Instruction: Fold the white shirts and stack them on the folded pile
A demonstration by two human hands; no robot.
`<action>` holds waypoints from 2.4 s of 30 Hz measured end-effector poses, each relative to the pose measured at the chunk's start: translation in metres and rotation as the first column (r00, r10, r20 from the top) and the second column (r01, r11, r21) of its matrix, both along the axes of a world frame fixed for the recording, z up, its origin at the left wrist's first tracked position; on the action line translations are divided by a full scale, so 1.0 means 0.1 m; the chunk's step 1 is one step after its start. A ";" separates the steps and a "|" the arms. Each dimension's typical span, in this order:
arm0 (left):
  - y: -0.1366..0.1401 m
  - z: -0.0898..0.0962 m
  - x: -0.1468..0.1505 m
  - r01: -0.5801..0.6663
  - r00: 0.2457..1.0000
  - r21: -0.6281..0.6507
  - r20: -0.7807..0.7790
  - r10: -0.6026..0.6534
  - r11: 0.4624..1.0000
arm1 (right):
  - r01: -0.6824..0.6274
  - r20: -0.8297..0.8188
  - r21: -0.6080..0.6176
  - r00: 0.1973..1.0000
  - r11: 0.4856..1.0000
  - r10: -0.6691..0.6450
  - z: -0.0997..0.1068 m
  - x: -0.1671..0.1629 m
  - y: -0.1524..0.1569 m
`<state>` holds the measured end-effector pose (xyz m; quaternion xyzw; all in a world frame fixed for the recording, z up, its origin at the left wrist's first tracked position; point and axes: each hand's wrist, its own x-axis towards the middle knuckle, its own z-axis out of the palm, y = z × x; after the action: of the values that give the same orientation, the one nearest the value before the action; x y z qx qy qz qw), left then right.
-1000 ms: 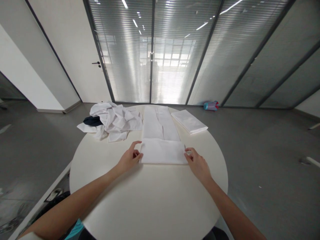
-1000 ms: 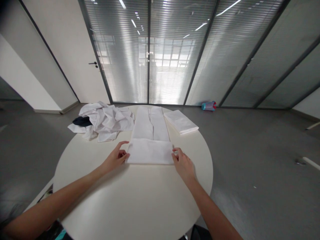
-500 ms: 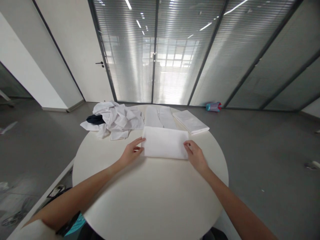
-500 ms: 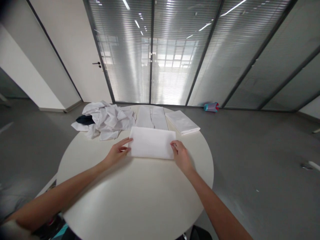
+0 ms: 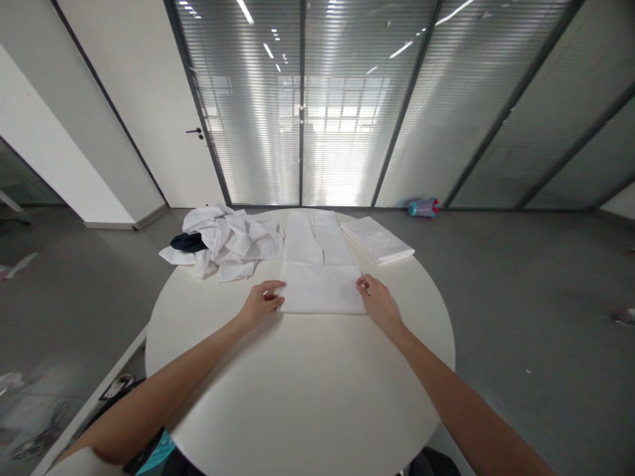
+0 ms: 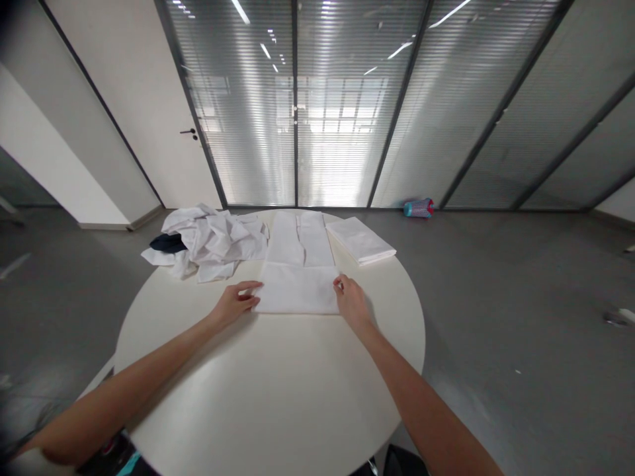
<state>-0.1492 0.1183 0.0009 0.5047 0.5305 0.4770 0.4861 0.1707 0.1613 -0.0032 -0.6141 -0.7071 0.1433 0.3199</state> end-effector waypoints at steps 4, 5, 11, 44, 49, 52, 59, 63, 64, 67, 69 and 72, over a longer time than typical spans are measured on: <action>0.00 -0.01 0.02 0.027 0.999 0.057 -0.033 -0.025 0.998 | 0.022 0.093 0.019 0.995 1.000 -0.024 0.00 -0.04 0.03; 0.00 0.00 0.02 0.036 0.999 0.066 -0.034 -0.034 0.997 | 0.024 0.106 0.015 0.994 1.000 -0.025 0.00 -0.04 0.04; -0.03 0.02 0.03 0.012 1.000 0.058 -0.027 -0.010 0.998 | 0.013 0.154 0.009 0.988 1.000 -0.014 0.00 -0.03 0.04; -0.10 0.11 -0.05 0.014 0.921 0.221 -0.382 0.074 0.975 | 0.136 0.325 0.056 0.934 0.989 -0.147 0.23 -0.11 -0.20; 0.06 0.42 0.24 0.339 0.656 0.555 -0.718 0.232 0.759 | -0.123 0.470 0.178 0.882 0.976 0.025 0.34 -0.35 -0.09; 0.27 0.37 0.54 0.510 0.503 0.477 -0.841 0.201 0.716 | -0.297 0.514 0.111 0.834 0.948 0.201 0.24 -0.57 0.04; 0.42 -0.10 0.70 0.496 0.321 0.368 -0.919 0.227 0.787 | -0.371 0.553 -0.028 0.768 0.928 0.324 -0.06 -0.69 0.12; 0.37 -0.12 0.65 0.483 0.312 0.357 -0.923 0.223 0.800 | -0.409 0.558 -0.030 0.750 0.912 0.355 -0.07 -0.53 0.15; 0.36 -0.11 0.64 0.481 0.310 0.352 -0.925 0.220 0.803 | -0.402 0.559 -0.028 0.753 0.915 0.347 -0.07 -0.48 0.17; 0.37 -0.10 0.64 0.467 0.301 0.338 -0.930 0.213 0.817 | -0.358 0.564 -0.042 0.762 0.933 0.318 -0.09 -0.36 0.21; 0.36 -0.10 0.64 0.468 0.294 0.330 -0.933 0.208 0.820 | -0.342 0.562 -0.064 0.764 0.937 0.317 -0.10 -0.32 0.22; 0.35 -0.10 0.64 0.475 0.285 0.320 -0.937 0.201 0.820 | -0.327 0.549 -0.084 0.773 0.941 0.317 -0.10 -0.32 0.22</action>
<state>-0.0848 0.1532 -0.0094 0.8474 0.5018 0.1663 -0.0502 0.1386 0.1836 -0.0132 -0.4964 -0.8647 0.0058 0.0765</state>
